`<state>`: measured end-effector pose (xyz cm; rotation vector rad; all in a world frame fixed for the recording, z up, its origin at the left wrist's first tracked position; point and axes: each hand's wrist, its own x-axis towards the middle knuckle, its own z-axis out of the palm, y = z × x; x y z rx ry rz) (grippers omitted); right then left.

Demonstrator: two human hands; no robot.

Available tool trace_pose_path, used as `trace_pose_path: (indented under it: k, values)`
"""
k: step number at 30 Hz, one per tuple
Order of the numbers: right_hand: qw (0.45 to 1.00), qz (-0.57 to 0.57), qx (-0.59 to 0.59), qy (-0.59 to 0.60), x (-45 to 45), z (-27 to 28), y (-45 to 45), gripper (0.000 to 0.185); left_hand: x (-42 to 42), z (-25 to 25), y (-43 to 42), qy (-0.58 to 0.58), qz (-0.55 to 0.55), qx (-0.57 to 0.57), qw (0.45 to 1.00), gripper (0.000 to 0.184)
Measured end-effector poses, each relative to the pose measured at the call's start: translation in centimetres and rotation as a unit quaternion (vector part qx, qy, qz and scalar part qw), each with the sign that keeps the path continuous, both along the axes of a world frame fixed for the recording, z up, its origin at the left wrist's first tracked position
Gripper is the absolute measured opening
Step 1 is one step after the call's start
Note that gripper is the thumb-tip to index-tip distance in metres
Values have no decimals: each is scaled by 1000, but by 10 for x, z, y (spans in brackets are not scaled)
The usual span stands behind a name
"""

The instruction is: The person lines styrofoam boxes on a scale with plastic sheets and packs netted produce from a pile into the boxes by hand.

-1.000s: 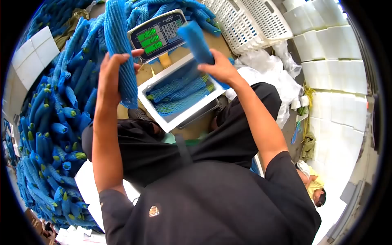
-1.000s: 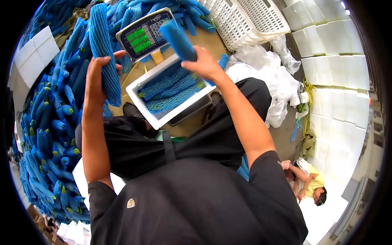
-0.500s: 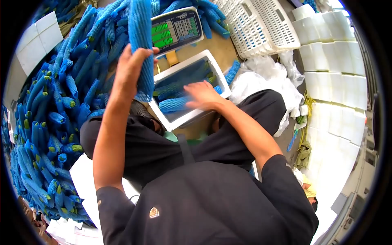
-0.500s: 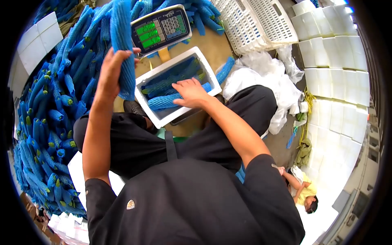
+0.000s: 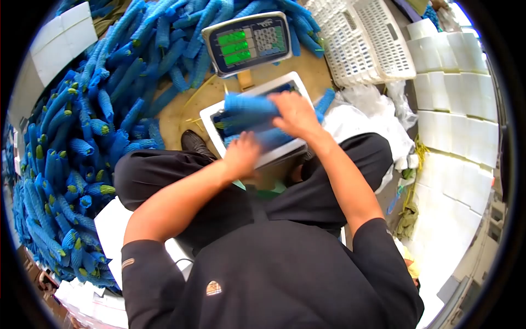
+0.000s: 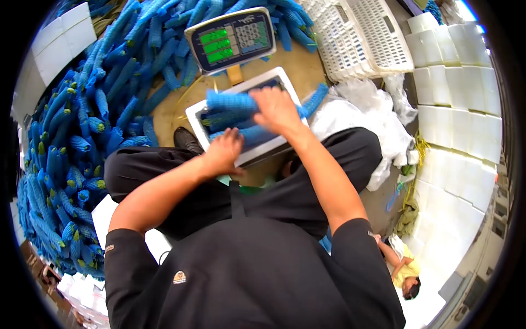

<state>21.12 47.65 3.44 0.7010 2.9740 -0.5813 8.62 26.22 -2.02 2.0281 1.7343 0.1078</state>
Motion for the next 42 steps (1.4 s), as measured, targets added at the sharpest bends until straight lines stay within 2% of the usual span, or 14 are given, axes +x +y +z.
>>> trace_pose_path:
  k: [1,3,6,11,14,15,17,21,26,30,33,35,38,42]
  values:
    - [996,37,-1,-81,2,-9,-14,62,7,7,-3,88,-30,13,996,108]
    - [998,45,51,4,28,-64,-40,70,12,15,-9,88,-40,36,995,89]
    - [998,49,26,-12,26,-60,-39,66,7,13,-4,83,-42,60,994,55]
    - [996,85,2,-11,23,-62,-32,46,6,-5,-2,56,-25,124,990,47]
    - [993,106,28,-35,22,-70,-25,43,-21,52,24,-11,-49,-60,997,53]
    - [993,108,39,-32,18,-71,-23,43,-35,70,35,-34,-32,-102,994,56]
    - [993,95,25,-71,17,-61,-27,52,-75,96,53,-63,41,-3,997,56]
    - [997,61,48,-28,-5,-12,-39,67,-173,132,90,10,125,-89,988,57]
    - [979,111,-149,-87,-16,49,-20,62,-283,51,122,-52,320,-155,933,71]
    - [955,158,-228,-104,-18,75,5,58,-321,-46,167,-77,384,-17,920,81]
    - [960,136,-211,-122,-21,69,15,56,-322,-73,216,-91,456,52,884,90]
    - [972,142,-175,-73,-21,67,18,54,-330,-106,248,-87,459,118,876,107]
    - [958,113,-245,-94,-22,73,24,60,-329,-127,281,-13,425,102,900,130]
    - [961,110,-231,-107,-20,74,32,61,-329,-135,293,90,424,142,890,135]
